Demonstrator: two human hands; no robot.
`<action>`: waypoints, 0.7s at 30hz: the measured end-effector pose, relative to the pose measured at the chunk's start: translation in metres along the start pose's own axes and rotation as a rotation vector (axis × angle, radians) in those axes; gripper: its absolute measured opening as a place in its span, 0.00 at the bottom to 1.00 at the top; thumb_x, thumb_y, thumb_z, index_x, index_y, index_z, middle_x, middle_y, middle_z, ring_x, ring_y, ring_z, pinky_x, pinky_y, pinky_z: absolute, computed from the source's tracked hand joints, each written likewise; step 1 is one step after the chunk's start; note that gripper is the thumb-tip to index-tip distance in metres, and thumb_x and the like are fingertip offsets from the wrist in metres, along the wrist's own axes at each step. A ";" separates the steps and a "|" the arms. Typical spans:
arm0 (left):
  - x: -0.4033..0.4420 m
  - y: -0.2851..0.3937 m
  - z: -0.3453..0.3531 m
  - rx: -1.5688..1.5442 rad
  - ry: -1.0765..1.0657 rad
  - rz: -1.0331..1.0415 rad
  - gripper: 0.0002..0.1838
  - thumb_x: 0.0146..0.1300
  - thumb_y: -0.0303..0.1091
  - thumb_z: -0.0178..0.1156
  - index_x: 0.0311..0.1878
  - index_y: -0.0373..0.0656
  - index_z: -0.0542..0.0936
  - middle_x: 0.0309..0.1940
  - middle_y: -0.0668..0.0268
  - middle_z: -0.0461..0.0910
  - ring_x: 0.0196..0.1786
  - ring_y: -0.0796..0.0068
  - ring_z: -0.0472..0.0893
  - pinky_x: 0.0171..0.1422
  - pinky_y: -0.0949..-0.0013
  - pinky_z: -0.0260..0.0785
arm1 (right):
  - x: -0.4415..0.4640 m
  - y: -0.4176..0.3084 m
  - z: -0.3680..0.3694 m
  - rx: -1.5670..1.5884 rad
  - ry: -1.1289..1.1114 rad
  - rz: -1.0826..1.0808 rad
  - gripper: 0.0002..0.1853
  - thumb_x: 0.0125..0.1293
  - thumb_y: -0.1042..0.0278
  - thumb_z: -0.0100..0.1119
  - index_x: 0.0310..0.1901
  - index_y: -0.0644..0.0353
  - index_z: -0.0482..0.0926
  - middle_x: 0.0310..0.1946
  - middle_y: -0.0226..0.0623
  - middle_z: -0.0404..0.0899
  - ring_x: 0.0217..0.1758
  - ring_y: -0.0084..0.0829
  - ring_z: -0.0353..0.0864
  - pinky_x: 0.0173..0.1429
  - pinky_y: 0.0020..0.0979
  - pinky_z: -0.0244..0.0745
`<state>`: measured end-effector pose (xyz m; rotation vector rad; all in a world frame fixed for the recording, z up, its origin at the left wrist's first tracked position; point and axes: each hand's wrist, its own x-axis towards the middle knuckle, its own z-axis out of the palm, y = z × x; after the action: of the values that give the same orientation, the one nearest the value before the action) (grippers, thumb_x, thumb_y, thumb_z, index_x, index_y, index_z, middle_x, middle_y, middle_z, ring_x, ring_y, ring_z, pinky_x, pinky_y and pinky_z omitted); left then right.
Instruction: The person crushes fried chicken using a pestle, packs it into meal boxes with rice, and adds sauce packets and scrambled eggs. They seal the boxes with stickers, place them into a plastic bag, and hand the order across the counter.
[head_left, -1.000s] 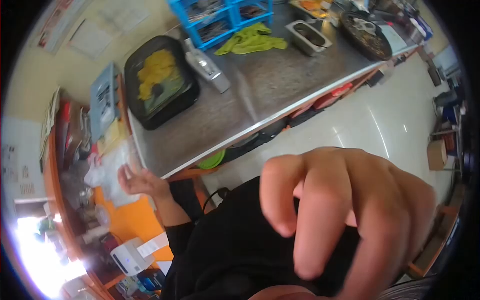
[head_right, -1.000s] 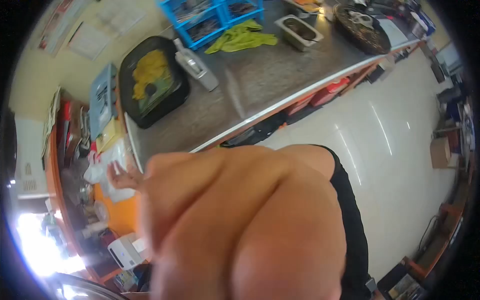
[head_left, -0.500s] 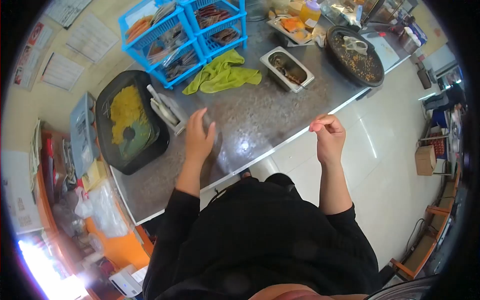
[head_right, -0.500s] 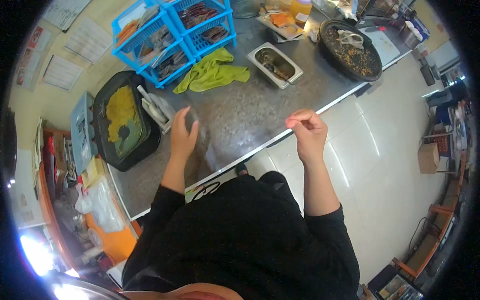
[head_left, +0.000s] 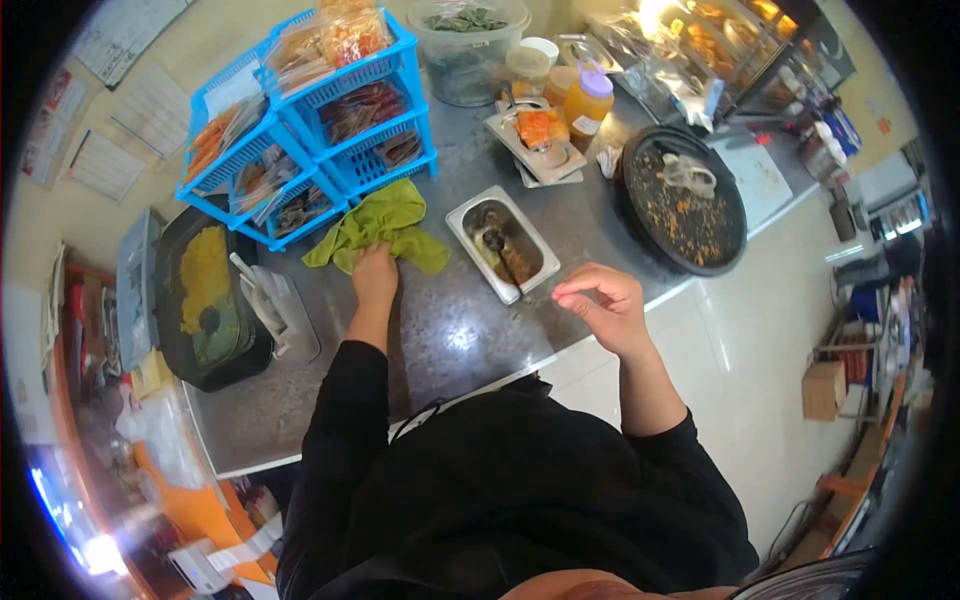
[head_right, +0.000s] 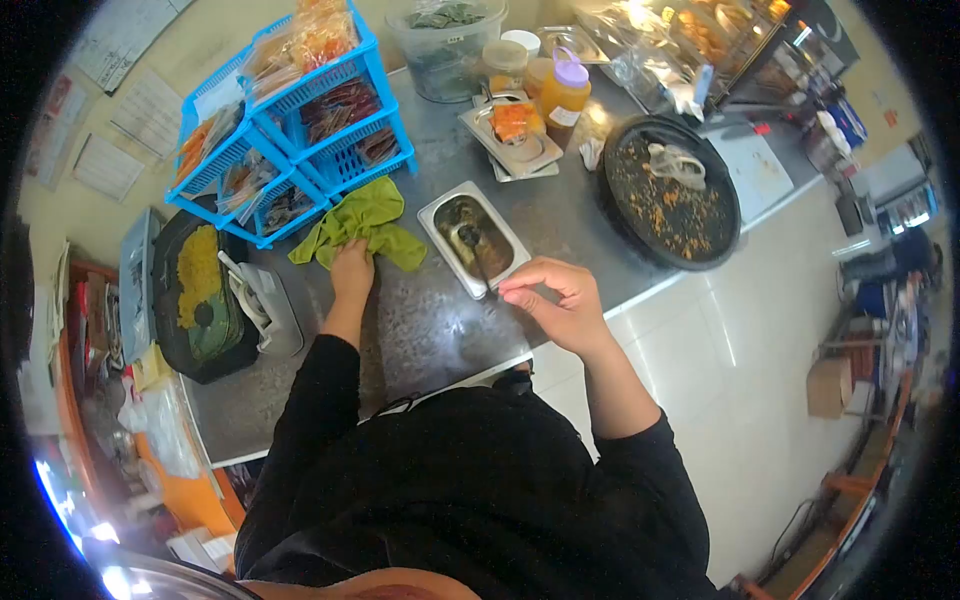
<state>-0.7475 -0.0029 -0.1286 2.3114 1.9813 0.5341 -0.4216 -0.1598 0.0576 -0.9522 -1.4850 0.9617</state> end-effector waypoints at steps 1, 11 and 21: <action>-0.003 0.005 -0.001 0.008 -0.020 -0.016 0.16 0.53 0.26 0.58 0.47 0.43 0.82 0.50 0.61 0.81 0.52 0.54 0.77 0.54 0.57 0.72 | 0.009 0.006 -0.013 0.006 -0.025 -0.009 0.06 0.57 0.82 0.65 0.37 0.64 0.83 0.34 0.37 0.84 0.38 0.26 0.81 0.45 0.26 0.74; -0.151 0.071 -0.077 -0.168 0.234 -0.142 0.15 0.55 0.23 0.58 0.46 0.47 0.82 0.40 0.65 0.82 0.49 0.60 0.78 0.51 0.60 0.73 | 0.055 0.041 -0.018 0.350 -0.585 0.119 0.04 0.57 0.84 0.62 0.32 0.65 0.82 0.29 0.39 0.81 0.33 0.28 0.80 0.40 0.26 0.73; -0.492 0.055 -0.072 -0.173 0.344 -1.403 0.15 0.56 0.39 0.65 0.46 0.45 0.81 0.43 0.55 0.81 0.47 0.53 0.80 0.52 0.57 0.72 | 0.028 0.008 0.106 0.433 -1.131 0.079 0.09 0.51 0.85 0.68 0.32 0.61 0.82 0.31 0.35 0.79 0.35 0.25 0.77 0.40 0.23 0.71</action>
<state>-0.7749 -0.5017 -0.1578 0.3517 2.8230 0.8360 -0.5291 -0.1386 0.0495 -0.0793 -1.9844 1.9572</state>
